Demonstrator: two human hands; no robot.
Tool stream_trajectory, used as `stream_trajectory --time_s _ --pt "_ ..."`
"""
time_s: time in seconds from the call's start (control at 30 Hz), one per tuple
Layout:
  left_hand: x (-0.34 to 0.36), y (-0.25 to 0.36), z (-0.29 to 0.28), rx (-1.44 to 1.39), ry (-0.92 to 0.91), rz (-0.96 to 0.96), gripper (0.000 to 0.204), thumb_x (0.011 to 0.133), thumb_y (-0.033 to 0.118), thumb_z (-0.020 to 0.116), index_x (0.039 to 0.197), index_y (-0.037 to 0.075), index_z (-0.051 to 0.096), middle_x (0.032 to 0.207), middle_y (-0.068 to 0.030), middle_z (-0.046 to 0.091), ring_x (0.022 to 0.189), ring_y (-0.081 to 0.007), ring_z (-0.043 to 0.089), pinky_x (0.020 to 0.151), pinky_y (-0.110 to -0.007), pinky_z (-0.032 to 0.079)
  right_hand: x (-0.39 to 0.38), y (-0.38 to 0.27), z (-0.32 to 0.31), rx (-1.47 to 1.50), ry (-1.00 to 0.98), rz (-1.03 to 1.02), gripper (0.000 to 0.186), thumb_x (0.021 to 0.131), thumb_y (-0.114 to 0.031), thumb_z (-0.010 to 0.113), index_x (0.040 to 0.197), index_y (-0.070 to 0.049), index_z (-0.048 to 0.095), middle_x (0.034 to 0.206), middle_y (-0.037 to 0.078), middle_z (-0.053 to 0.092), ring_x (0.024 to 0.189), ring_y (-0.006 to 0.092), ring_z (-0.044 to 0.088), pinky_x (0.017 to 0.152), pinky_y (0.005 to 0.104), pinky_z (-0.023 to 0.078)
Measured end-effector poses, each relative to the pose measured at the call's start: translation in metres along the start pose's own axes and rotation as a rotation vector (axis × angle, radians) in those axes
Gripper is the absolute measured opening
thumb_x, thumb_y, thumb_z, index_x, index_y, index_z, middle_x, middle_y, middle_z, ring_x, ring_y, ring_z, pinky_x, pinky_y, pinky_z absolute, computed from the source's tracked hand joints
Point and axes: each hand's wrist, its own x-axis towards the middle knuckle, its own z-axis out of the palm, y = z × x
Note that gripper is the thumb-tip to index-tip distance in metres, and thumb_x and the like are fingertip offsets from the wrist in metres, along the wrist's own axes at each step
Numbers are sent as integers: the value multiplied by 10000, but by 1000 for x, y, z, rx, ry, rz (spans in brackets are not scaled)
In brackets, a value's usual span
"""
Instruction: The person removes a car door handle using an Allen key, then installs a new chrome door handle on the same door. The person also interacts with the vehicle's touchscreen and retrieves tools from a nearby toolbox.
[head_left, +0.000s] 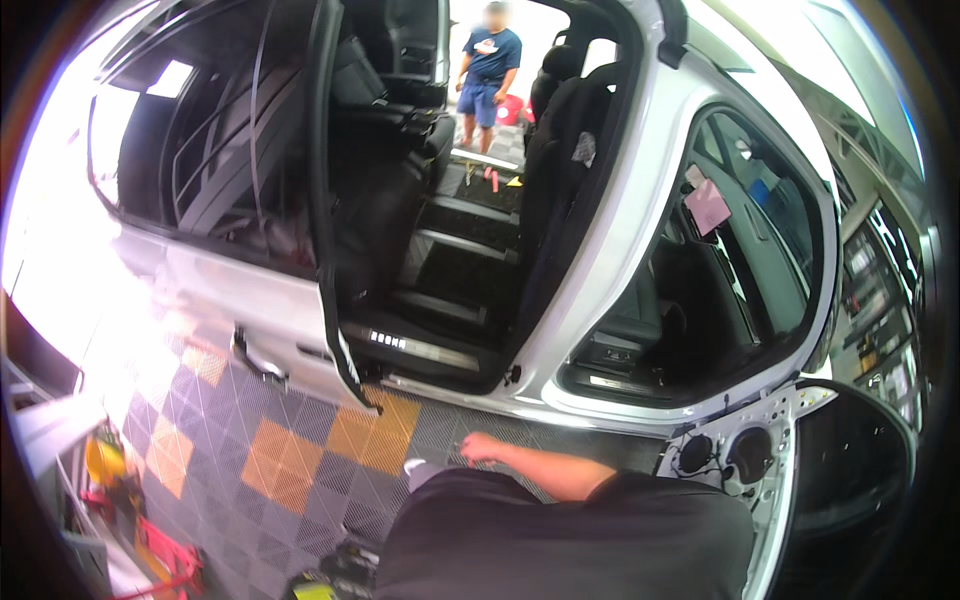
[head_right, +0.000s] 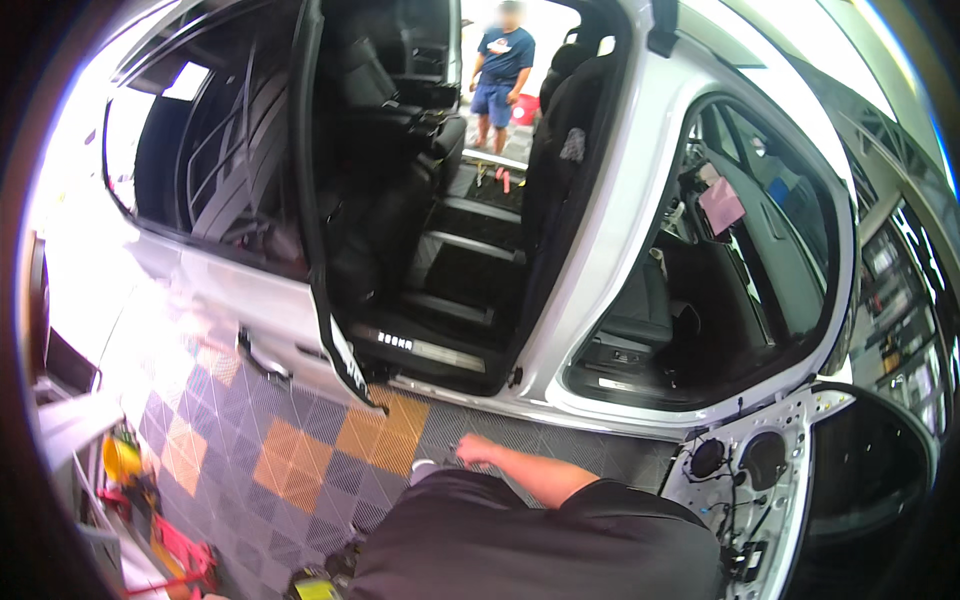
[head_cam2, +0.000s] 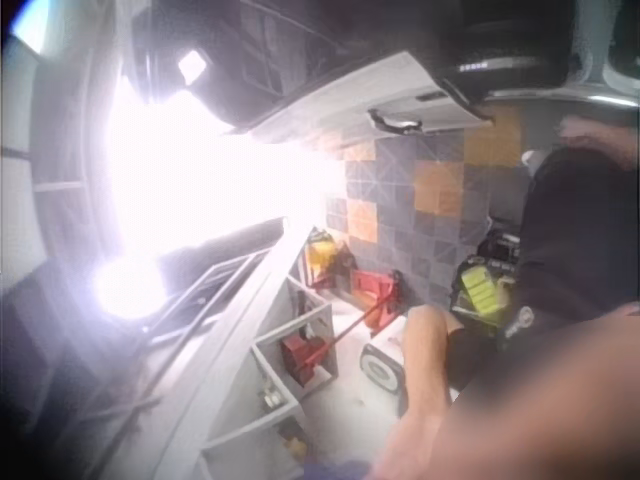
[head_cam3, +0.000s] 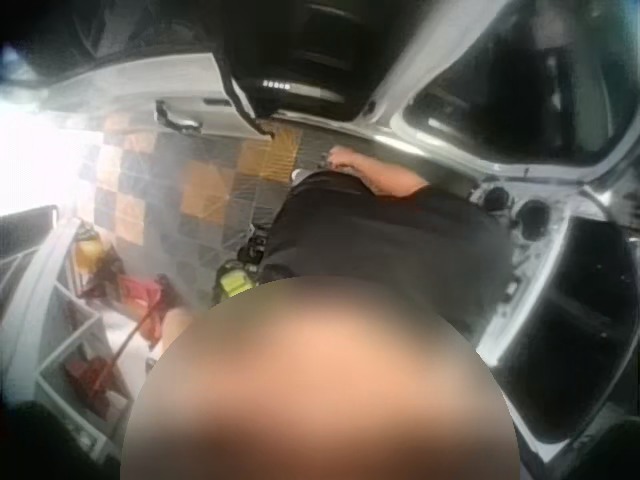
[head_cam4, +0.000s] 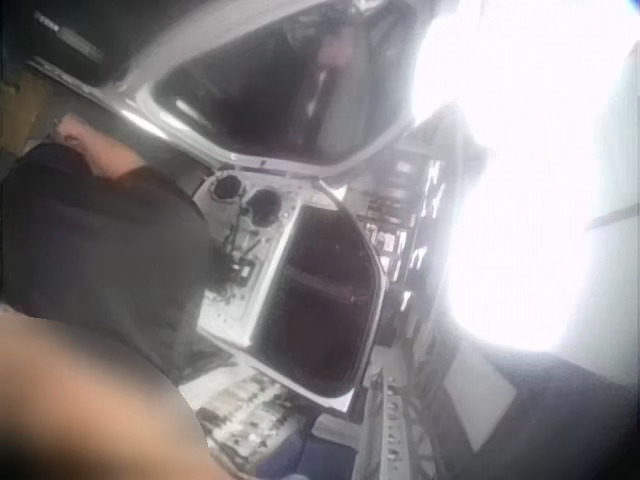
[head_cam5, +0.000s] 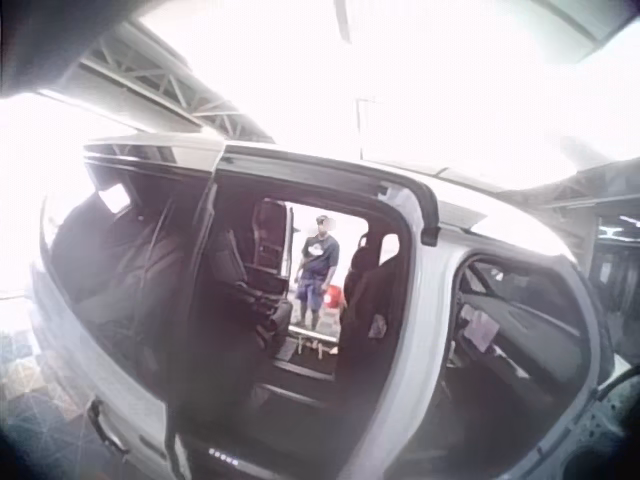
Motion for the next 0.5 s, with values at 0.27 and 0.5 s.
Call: stream_trajectory --time_s 0.27,0.5 --pt "86 -83 -44 20 -200 -425 477 1105 352 502 1276 -68 650 1158 -169 666 1097 -322 642 984 -413 517 68 -123 -20 -95 66 -58 341 869 -264 625 1122 -87 769 1075 206 774 981 417 740 840 527 569" --pt "131 -123 -165 -12 -171 -476 478 1111 355 483 1267 -65 651 1144 -160 658 1080 -311 629 968 -405 509 145 -339 12 -180 -255 -544 358 823 -265 678 1058 -15 779 1031 260 769 940 437 743 813 544 567"
